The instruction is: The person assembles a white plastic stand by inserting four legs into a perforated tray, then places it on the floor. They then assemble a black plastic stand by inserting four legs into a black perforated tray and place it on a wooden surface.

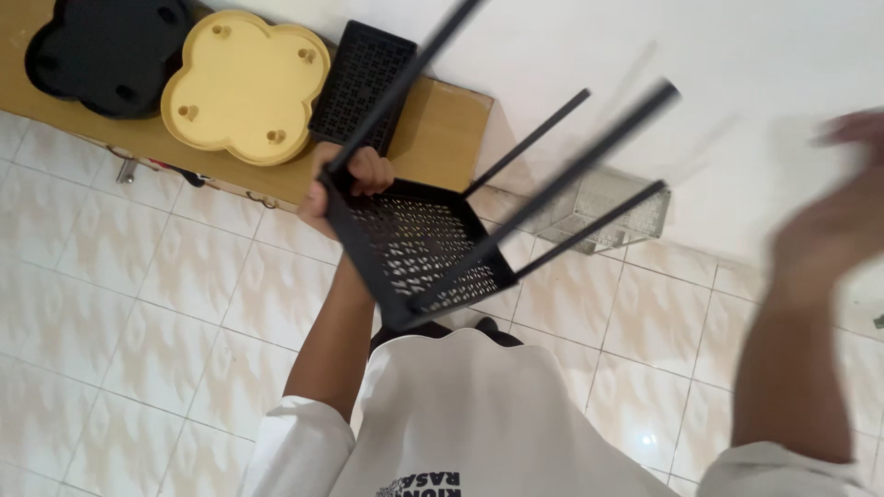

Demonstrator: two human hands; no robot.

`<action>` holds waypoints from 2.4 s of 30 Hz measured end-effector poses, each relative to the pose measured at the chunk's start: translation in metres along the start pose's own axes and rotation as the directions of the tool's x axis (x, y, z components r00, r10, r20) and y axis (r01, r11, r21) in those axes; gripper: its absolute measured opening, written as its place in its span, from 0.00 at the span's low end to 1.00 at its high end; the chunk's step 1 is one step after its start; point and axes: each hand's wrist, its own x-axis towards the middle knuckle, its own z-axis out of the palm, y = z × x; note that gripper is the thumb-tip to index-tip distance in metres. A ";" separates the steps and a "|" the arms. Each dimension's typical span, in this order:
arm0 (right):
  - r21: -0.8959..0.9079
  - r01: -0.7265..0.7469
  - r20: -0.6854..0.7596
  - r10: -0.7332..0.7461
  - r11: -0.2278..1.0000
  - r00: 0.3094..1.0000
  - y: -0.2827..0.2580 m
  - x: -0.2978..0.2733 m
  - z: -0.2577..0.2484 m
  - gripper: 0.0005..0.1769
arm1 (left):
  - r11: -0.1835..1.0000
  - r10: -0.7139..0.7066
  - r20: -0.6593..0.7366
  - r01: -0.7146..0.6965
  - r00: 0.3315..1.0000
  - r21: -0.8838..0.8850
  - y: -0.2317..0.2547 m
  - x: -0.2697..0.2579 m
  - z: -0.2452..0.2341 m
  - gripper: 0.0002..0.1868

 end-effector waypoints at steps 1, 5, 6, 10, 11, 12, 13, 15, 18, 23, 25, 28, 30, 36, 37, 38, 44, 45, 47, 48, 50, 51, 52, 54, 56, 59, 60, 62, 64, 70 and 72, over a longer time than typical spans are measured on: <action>0.105 -0.074 -0.007 0.075 0.992 0.997 0.021 -0.024 0.011 0.19 | 0.999 -0.036 -0.019 0.036 0.999 -0.035 0.010 0.005 -0.002 0.24; 0.063 -0.370 0.156 0.357 0.927 0.921 0.071 -0.123 0.093 0.23 | 0.967 -0.172 -0.006 0.168 0.985 -0.192 0.040 0.014 -0.004 0.24; 0.023 -0.369 0.315 0.343 0.929 0.885 0.072 -0.143 0.112 0.28 | 0.957 -0.200 -0.031 0.189 0.979 -0.220 0.044 0.013 -0.005 0.23; 0.134 -0.781 0.560 0.603 0.610 0.568 0.063 -0.186 0.187 0.37 | 0.907 -0.292 -0.098 0.243 0.951 -0.344 0.047 0.014 -0.013 0.22; 0.207 -0.836 0.608 0.602 0.508 0.517 0.058 -0.195 0.195 0.39 | 0.900 -0.273 -0.061 0.233 0.960 -0.368 0.045 0.012 -0.013 0.22; 0.198 -0.845 0.599 0.621 0.498 0.506 0.055 -0.202 0.203 0.37 | 0.893 -0.253 -0.026 0.223 0.967 -0.392 0.043 0.011 -0.014 0.23; 0.192 -0.846 0.588 0.632 0.497 0.505 0.057 -0.201 0.213 0.35 | 0.882 -0.224 0.018 0.211 0.974 -0.422 0.039 0.017 -0.014 0.24; 0.220 -0.883 0.596 0.659 0.414 0.458 0.062 -0.202 0.219 0.31 | 0.886 -0.334 -0.070 0.288 0.940 -0.364 0.039 0.012 -0.011 0.21; 0.316 -0.927 0.661 0.653 0.203 0.369 0.080 -0.208 0.213 0.25 | 0.915 -0.375 -0.049 0.362 0.926 -0.176 0.042 -0.004 -0.011 0.19; 0.331 -0.914 0.603 0.693 0.233 0.395 0.118 -0.215 0.203 0.28 | 0.894 -0.422 0.051 0.425 0.905 -0.143 0.024 -0.011 -0.015 0.18; 0.360 -0.916 0.548 0.754 0.179 0.363 0.130 -0.225 0.197 0.30 | 0.913 -0.403 -0.034 0.398 0.915 -0.088 0.014 -0.020 -0.018 0.16; 0.453 -0.891 0.584 0.746 0.030 0.321 0.129 -0.241 0.182 0.37 | 0.943 -0.305 -0.076 0.312 0.949 0.114 0.010 -0.037 -0.015 0.14; 0.470 -0.881 0.617 0.734 -0.054 0.284 0.122 -0.239 0.166 0.41 | 0.916 -0.286 -0.088 0.299 0.954 0.267 0.010 -0.041 -0.007 0.12; 0.405 -0.907 0.632 0.682 0.114 0.368 0.064 -0.225 0.139 0.53 | 0.594 0.076 0.485 -0.431 0.871 0.680 0.023 -0.052 0.024 0.10; 0.399 -0.903 0.666 0.626 0.161 0.406 0.052 -0.219 0.136 0.55 | 0.512 0.089 0.567 -0.526 0.819 0.679 0.022 -0.055 0.030 0.11; 0.398 -0.894 0.697 0.566 0.207 0.441 0.042 -0.214 0.135 0.57 | 0.454 0.078 0.598 -0.563 0.797 0.691 0.019 -0.060 0.034 0.11; 0.490 -0.841 0.716 0.445 0.229 0.538 0.015 -0.202 0.140 0.54 | 0.154 0.011 0.789 -0.781 0.614 0.605 -0.014 -0.096 0.052 0.15; 0.454 -0.852 0.669 0.532 0.260 0.519 0.016 -0.202 0.139 0.47 | 0.121 -0.027 0.805 -0.797 0.593 0.591 -0.019 -0.104 0.055 0.16; 0.373 -0.874 0.554 0.681 0.311 0.479 0.024 -0.199 0.138 0.36 | 0.150 -0.086 0.803 -0.790 0.589 0.595 -0.025 -0.112 0.059 0.17; 0.410 -0.865 0.530 0.696 0.290 0.484 0.030 -0.196 0.136 0.36 | 0.209 -0.109 0.789 -0.762 0.605 0.613 -0.026 -0.113 0.060 0.18; 0.482 -0.839 0.478 0.727 0.253 0.493 0.042 -0.187 0.124 0.38 | 0.222 -0.068 0.750 -0.723 0.658 0.654 -0.028 -0.110 0.063 0.21; 0.489 -0.819 0.462 0.707 0.300 0.535 0.047 -0.186 0.117 0.39 | 0.181 -0.016 0.717 -0.703 0.697 0.688 -0.024 -0.109 0.064 0.22; 0.495 -0.797 0.447 0.685 0.345 0.575 0.054 -0.183 0.109 0.40 | 0.141 0.037 0.681 -0.678 0.731 0.721 -0.019 -0.107 0.064 0.24; 0.496 -0.766 0.414 0.663 0.410 0.623 0.067 -0.179 0.096 0.39 | 0.275 0.272 0.287 -0.360 0.918 0.891 -0.015 -0.093 0.065 0.40; 0.459 -0.767 0.377 0.684 0.447 0.624 0.074 -0.175 0.077 0.38 | 0.019 0.260 0.233 -0.247 0.937 0.969 -0.006 -0.078 0.066 0.38; 0.418 -0.740 0.373 0.643 0.527 0.668 0.089 -0.167 0.062 0.40 | 0.079 0.105 0.301 -0.310 0.948 0.947 -0.003 -0.055 0.067 0.33; 0.411 -0.740 0.378 0.639 0.533 0.670 0.093 -0.166 0.058 0.39 | 0.116 0.092 0.273 -0.283 0.957 0.952 -0.003 -0.052 0.068 0.30; 0.394 -0.742 0.389 0.633 0.543 0.670 0.098 -0.166 0.051 0.37 | 0.189 0.063 0.214 -0.222 0.975 0.957 -0.007 -0.051 0.071 0.24; 0.378 -0.743 0.371 0.646 0.551 0.668 0.098 -0.164 0.047 0.37 | 0.184 0.084 0.182 -0.194 0.980 0.964 -0.008 -0.050 0.073 0.17; 0.340 -0.793 0.362 0.708 0.505 0.606 0.095 -0.159 0.042 0.37 | 0.191 -0.055 0.260 -0.245 0.964 0.951 0.014 -0.041 0.051 0.10; 0.318 -0.820 0.386 0.725 0.475 0.570 0.097 -0.156 0.051 0.36 | 0.270 -0.185 0.302 -0.247 0.935 0.931 0.029 -0.028 0.037 0.11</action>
